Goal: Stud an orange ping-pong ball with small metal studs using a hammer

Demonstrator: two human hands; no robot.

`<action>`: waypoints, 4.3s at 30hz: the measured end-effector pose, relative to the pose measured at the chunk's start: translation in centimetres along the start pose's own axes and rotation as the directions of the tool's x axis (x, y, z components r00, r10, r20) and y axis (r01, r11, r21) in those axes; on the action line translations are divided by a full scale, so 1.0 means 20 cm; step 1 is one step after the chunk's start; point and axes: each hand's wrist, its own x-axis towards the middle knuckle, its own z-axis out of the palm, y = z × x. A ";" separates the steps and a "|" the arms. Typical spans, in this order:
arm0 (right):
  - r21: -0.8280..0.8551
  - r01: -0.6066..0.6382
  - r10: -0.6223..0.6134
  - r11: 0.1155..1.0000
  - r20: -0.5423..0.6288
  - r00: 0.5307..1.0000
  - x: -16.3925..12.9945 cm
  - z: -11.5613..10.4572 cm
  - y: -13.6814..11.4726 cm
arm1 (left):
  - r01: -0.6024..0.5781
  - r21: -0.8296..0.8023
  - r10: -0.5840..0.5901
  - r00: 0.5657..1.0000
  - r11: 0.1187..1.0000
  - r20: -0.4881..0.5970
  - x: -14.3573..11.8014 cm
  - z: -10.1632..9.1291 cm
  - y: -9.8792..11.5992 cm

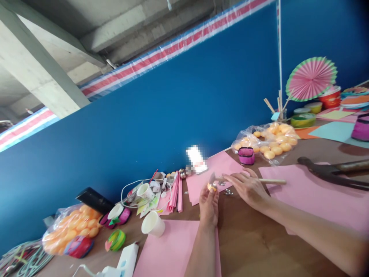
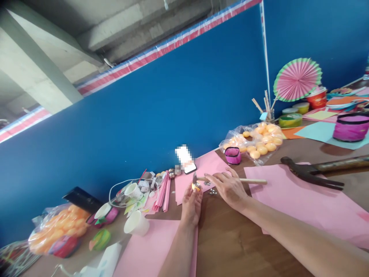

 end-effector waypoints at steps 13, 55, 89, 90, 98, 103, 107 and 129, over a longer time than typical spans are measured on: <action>0.019 -0.001 0.000 1.000 0.011 1.000 -0.01 0.01 0.00 | 0.022 -0.043 -0.024 0.999 0.999 -0.039 0.00 0.00 0.00; 0.016 -0.070 0.070 0.997 -0.021 0.997 0.00 0.03 0.02 | 0.062 -0.097 -0.073 0.991 0.993 -0.115 0.01 -0.02 0.00; 0.133 -0.219 0.176 0.967 0.276 0.945 -0.02 0.14 0.22 | 0.082 -0.117 -0.102 0.979 0.990 -0.175 0.02 0.00 -0.01; 0.226 -0.178 0.102 0.958 0.311 0.945 -0.03 0.14 0.20 | 0.083 -0.116 -0.103 0.979 0.990 -0.178 0.02 0.00 -0.01; 0.416 -0.138 -0.058 0.899 0.426 0.903 -0.03 0.14 0.15 | 0.083 -0.115 -0.101 0.982 0.990 -0.162 0.02 -0.01 -0.01; 0.401 -0.094 -0.105 0.911 0.446 0.889 -0.03 0.14 0.15 | 0.088 -0.115 -0.107 0.979 0.989 -0.171 0.04 -0.02 -0.02; 0.459 -0.100 -0.119 0.883 0.424 0.898 -0.03 0.14 0.15 | 0.088 -0.107 -0.105 0.980 0.990 -0.171 0.03 -0.01 -0.01; 0.447 -0.151 -0.096 0.882 0.483 0.870 -0.02 0.11 0.14 | 0.084 -0.107 -0.101 0.981 0.991 -0.168 0.02 -0.01 -0.01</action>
